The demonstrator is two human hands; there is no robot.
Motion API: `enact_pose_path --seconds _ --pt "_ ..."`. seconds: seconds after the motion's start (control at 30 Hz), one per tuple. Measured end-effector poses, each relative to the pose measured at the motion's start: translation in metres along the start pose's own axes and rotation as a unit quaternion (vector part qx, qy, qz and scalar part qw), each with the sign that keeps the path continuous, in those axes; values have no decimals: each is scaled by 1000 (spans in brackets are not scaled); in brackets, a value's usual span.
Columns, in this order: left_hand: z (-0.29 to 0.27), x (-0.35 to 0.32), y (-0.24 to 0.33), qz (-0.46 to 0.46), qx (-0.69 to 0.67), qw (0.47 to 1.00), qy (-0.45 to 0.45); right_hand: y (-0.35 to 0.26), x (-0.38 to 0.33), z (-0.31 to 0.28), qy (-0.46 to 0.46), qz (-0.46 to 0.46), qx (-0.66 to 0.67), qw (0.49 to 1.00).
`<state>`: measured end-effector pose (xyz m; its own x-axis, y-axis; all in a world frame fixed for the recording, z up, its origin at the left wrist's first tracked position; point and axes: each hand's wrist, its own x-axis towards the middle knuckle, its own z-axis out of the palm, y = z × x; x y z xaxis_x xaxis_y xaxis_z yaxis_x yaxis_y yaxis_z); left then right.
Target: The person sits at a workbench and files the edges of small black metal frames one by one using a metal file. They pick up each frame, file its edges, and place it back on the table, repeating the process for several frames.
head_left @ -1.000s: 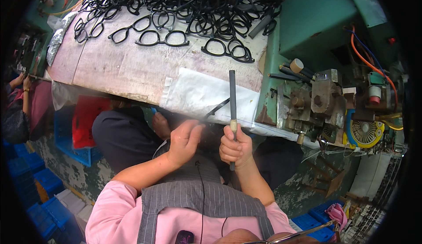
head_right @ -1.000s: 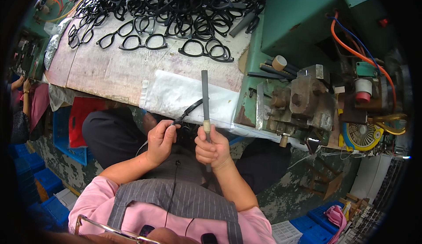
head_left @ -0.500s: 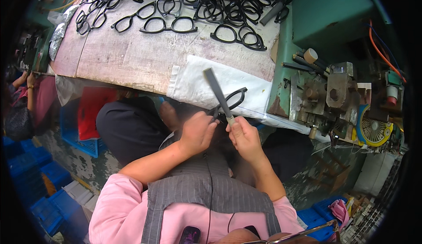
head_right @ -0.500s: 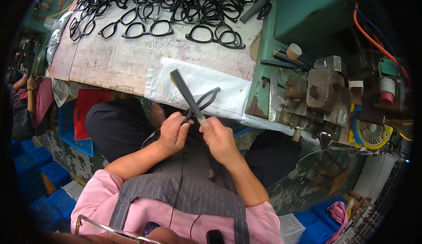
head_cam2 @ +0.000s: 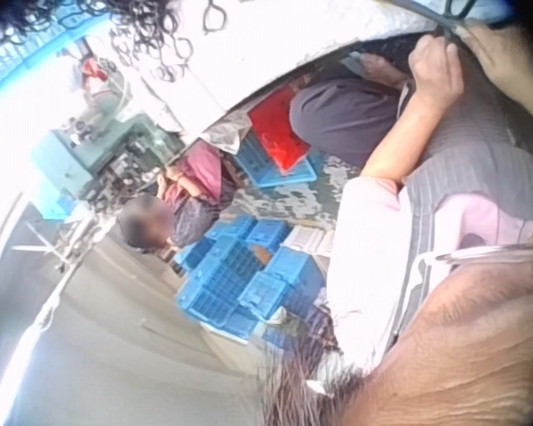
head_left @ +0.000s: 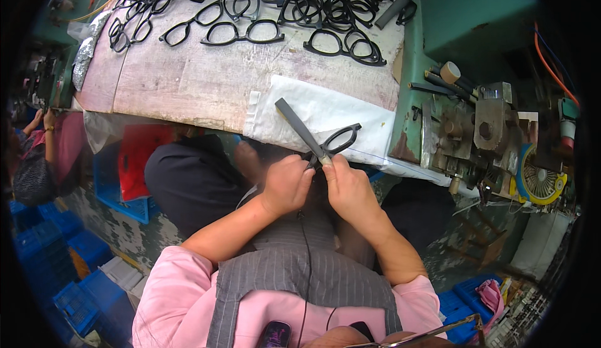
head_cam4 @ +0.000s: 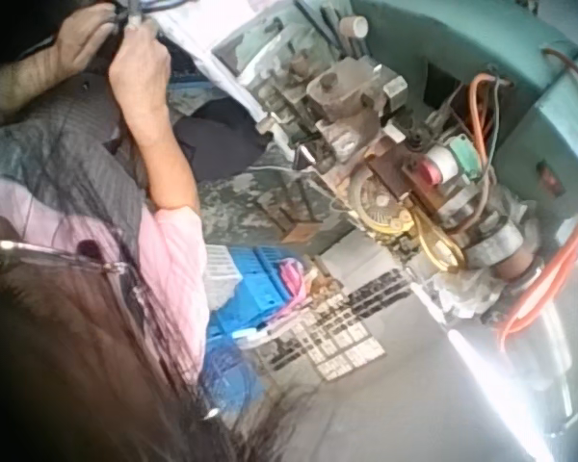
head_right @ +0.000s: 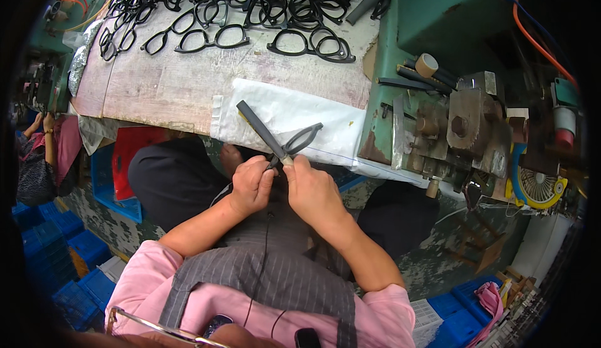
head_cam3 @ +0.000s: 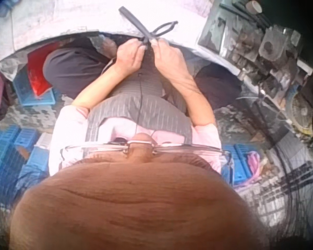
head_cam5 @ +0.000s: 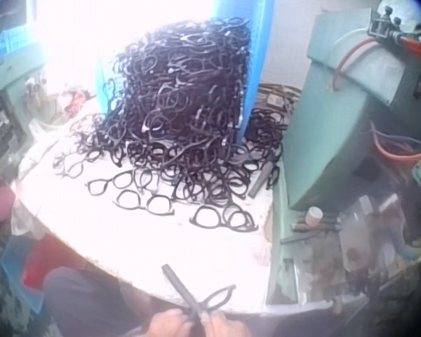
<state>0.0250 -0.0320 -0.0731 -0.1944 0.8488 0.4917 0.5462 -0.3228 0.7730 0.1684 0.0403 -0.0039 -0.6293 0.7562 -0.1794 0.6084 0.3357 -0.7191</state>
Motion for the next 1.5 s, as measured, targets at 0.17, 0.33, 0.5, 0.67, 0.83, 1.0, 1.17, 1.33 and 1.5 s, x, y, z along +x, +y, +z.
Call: enact_pose_path --seconds 0.17,0.33,0.5,0.67,0.83,1.0,1.17,1.33,1.5 --pt "0 2 0 -3 -9 1000 10 -5 -17 -11 -88 93 -39 991" --pt "-1 3 1 -4 -2 1000 0 -3 -1 -7 -38 21 -21 999" --pt "-3 5 6 -45 -15 999 -6 -5 -11 -13 -46 30 -12 998" --pt "-4 6 10 -75 -13 997 0 -5 -10 -8 -18 12 8 1000" --pt "-6 7 13 -101 -24 995 -8 -9 -7 -5 -26 27 0 999" --pt "-12 10 12 -103 -16 994 -36 -3 -10 -2 9 -65 -5 998" --pt "-17 16 3 -55 -22 997 -43 24 1 8 14 -112 -17 993" --pt "-20 14 3 -86 -31 994 -59 33 -12 6 5 -8 -2 1000" --pt "-21 15 2 -70 -25 995 -65 32 -4 12 26 -108 21 994"
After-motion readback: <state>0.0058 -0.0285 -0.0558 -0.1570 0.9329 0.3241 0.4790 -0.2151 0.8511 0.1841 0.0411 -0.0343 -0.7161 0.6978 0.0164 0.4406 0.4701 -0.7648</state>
